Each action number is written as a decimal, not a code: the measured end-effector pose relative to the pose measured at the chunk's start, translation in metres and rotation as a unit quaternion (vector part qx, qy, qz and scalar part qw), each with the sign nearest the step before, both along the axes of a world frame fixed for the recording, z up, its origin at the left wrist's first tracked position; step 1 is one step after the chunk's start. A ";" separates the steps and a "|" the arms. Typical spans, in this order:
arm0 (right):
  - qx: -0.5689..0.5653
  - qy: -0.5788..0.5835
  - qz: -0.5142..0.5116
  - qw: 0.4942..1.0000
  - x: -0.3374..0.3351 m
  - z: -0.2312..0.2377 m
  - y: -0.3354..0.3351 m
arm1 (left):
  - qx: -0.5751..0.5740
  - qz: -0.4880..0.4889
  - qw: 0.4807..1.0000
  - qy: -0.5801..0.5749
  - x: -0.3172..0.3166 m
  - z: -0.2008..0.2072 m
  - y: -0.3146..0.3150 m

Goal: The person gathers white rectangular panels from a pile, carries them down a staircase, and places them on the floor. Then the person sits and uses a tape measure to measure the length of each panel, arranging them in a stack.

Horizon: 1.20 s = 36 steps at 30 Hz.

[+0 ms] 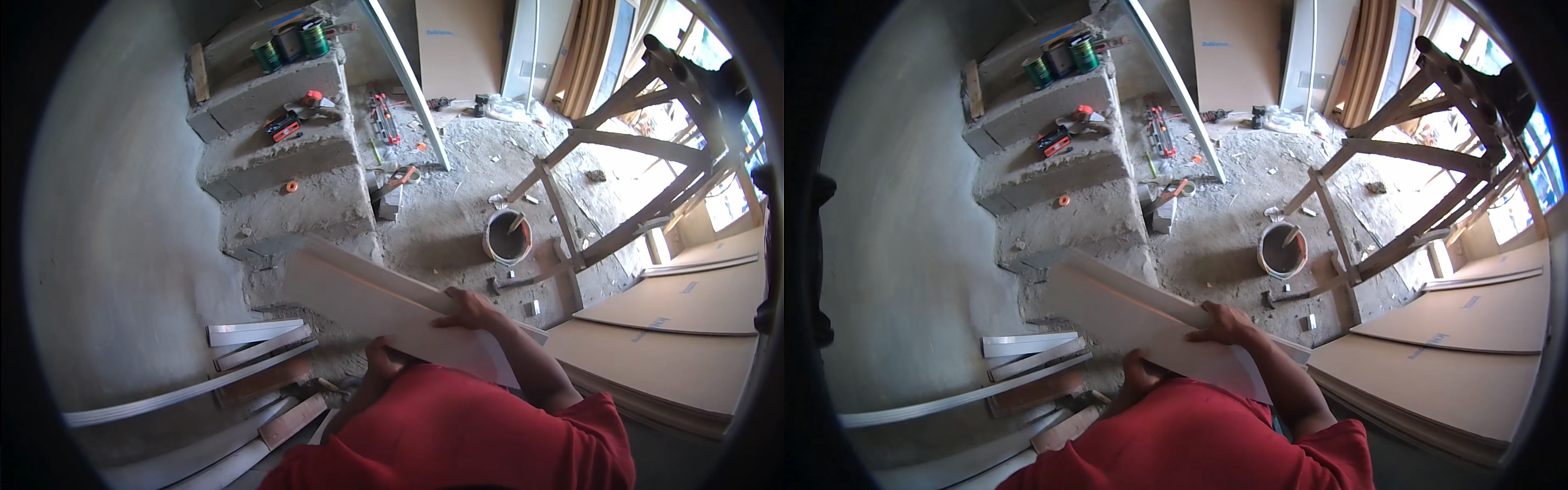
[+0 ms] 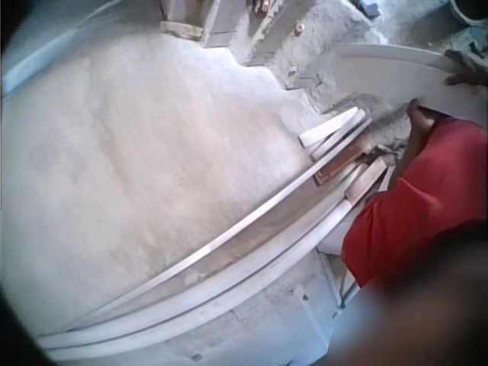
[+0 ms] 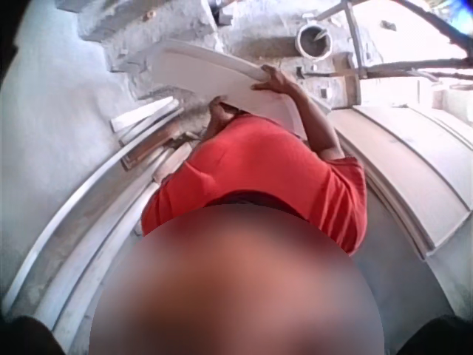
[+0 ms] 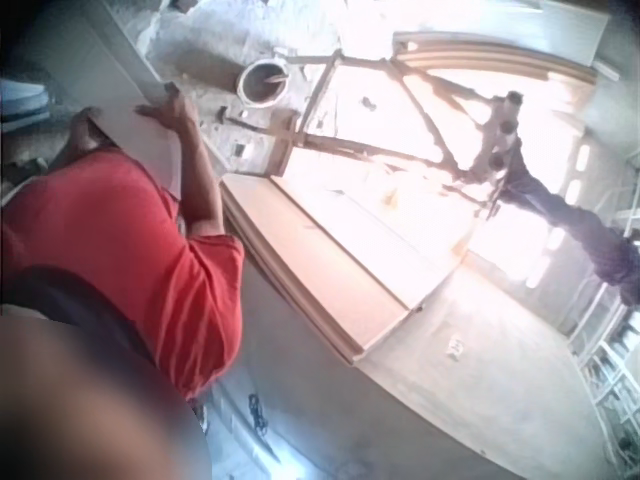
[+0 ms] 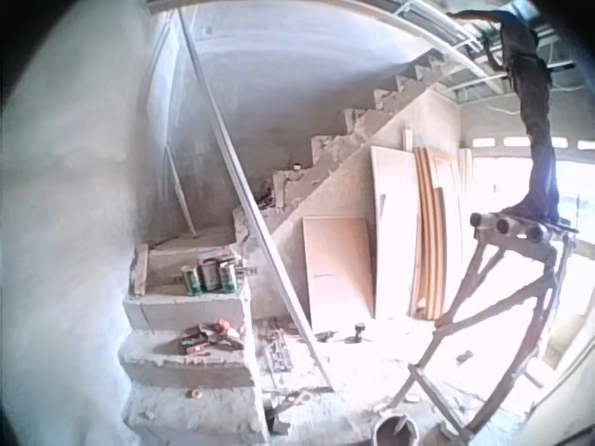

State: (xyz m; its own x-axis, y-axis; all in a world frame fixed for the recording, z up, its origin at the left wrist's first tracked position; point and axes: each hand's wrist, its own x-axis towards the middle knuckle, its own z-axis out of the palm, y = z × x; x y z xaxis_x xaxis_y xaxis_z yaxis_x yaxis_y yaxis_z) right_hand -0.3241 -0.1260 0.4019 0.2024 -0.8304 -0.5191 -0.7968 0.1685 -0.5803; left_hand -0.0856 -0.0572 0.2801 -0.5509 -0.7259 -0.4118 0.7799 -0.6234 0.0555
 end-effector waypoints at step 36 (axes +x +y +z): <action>0.059 -0.102 -0.375 0.919 -0.381 -0.058 -0.544 | 0.062 -0.256 0.958 -0.110 -0.411 -0.042 -0.698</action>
